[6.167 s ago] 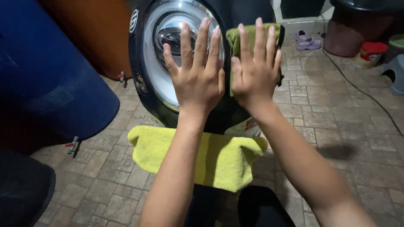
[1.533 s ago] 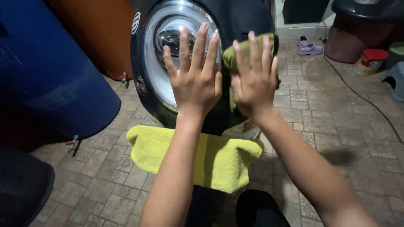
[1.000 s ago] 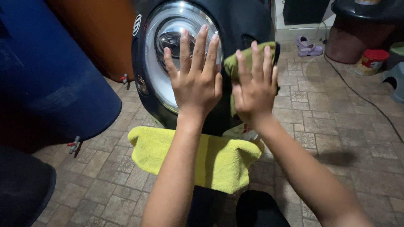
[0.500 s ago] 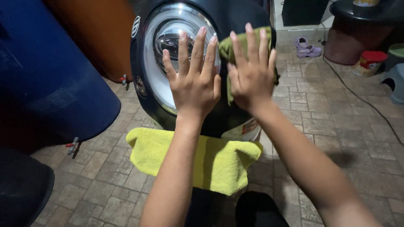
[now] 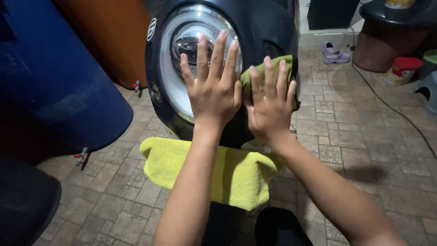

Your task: The person wipes the front headlight and body panels of a scooter using a green cloth. They move the cloth in circular and back-and-forth motions across the headlight lens and the surrounding black and white plastic surfaces.

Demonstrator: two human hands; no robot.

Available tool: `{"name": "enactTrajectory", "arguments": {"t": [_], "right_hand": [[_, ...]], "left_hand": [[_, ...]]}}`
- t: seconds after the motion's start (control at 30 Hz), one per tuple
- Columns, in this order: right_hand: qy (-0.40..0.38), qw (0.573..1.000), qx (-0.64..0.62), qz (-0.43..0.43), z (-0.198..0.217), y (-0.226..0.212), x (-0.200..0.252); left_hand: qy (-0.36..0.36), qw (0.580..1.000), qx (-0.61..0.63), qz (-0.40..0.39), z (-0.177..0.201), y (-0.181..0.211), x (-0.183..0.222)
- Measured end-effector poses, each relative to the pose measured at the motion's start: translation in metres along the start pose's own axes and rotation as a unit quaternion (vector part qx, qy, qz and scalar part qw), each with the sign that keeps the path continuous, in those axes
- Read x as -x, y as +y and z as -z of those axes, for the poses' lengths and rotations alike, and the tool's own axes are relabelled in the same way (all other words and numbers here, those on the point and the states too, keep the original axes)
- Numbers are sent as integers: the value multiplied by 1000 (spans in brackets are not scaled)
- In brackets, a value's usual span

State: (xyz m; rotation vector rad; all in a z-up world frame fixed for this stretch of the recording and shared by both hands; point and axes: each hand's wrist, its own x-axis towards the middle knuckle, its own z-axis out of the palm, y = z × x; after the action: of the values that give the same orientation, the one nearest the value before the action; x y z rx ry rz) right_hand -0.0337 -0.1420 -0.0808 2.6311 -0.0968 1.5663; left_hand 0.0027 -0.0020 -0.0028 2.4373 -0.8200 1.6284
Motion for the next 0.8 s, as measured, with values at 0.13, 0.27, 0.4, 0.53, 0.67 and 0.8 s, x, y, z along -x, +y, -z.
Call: {"name": "enactTrajectory", "arguments": {"t": [0.13, 0.27, 0.4, 0.53, 0.67, 0.8], "right_hand": [[-11, 999, -34, 3, 1, 3, -1], [-34, 998, -45, -1, 1, 11, -23], [-96, 985, -127, -65, 5, 19, -62], [-84, 984, -146, -53, 5, 28, -93], [-78, 985, -149, -44, 5, 30, -94], [-100, 984, -131, -61, 12, 17, -68]], "left_hand": [[-7, 1000, -2, 0, 1, 0, 0], [3, 1000, 5, -2, 0, -1, 0], [0, 1000, 5, -2, -1, 0, 1], [-14, 1000, 3, -5, 2, 0, 1], [-12, 1000, 14, 0, 1, 1, 1], [8, 1000, 1, -2, -2, -1, 1]]}}
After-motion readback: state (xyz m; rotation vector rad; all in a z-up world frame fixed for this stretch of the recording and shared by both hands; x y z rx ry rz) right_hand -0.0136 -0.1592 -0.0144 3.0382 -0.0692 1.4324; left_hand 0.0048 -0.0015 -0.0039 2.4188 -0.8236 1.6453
